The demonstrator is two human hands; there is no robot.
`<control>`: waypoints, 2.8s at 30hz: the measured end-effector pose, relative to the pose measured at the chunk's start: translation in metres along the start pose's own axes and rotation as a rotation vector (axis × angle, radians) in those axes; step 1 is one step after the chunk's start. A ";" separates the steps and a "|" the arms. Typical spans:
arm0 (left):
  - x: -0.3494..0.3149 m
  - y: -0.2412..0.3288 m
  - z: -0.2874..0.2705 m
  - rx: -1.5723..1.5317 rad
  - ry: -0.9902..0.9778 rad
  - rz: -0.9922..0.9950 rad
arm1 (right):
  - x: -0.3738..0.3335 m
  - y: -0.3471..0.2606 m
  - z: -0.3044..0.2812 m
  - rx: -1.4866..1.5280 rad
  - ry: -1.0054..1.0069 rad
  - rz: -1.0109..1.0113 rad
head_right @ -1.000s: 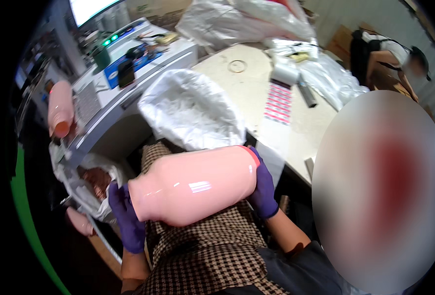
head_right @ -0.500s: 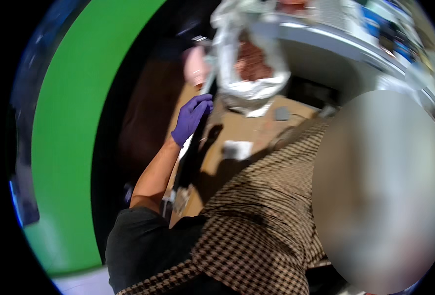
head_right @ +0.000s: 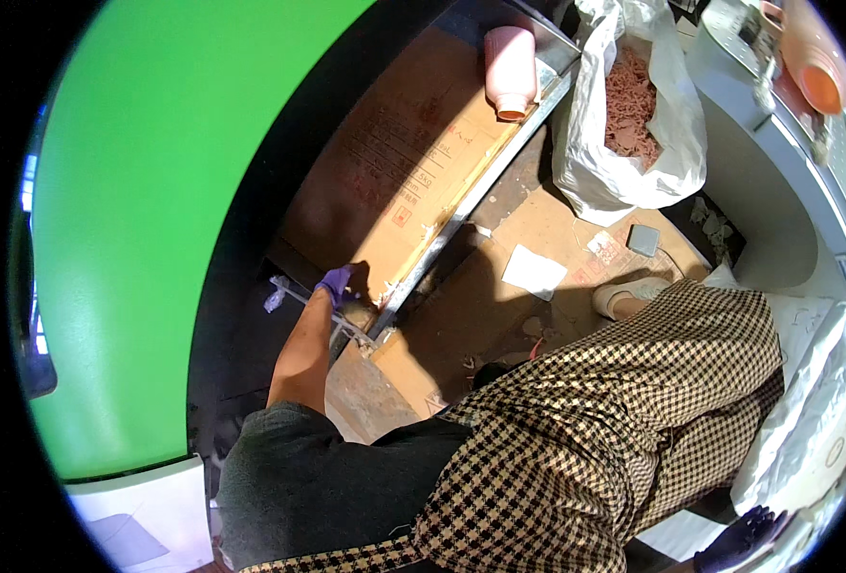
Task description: The person sits on the floor and repeatedly assembles pink plastic containers by attaching red lids. They pick up a container, place a lid on it, and set the finished unit aside. The process is repeated multiple times.
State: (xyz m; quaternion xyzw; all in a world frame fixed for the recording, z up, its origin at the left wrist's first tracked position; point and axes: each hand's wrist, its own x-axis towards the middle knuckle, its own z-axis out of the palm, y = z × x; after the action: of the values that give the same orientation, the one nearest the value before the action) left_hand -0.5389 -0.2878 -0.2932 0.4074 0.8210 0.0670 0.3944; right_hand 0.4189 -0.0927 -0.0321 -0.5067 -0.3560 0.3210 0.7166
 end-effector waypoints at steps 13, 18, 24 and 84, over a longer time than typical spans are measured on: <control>0.059 0.060 0.060 0.503 0.098 0.205 | -0.016 -0.018 0.030 -1.066 -0.423 -0.643; 0.132 0.104 0.023 -0.847 -0.097 -0.423 | -0.023 -0.004 0.040 -1.088 -0.198 -0.238; 0.123 0.177 0.001 0.448 0.304 0.285 | -0.031 -0.013 0.043 -0.875 -0.151 0.002; 0.095 0.152 0.046 0.417 0.257 0.061 | -0.095 0.081 0.064 -1.097 -0.653 -0.293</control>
State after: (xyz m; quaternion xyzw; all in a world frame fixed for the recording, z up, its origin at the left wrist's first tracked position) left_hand -0.4474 -0.1286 -0.3152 0.4929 0.8477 -0.0406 0.1919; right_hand 0.3065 -0.1160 -0.1123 -0.6215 -0.7326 0.1293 0.2457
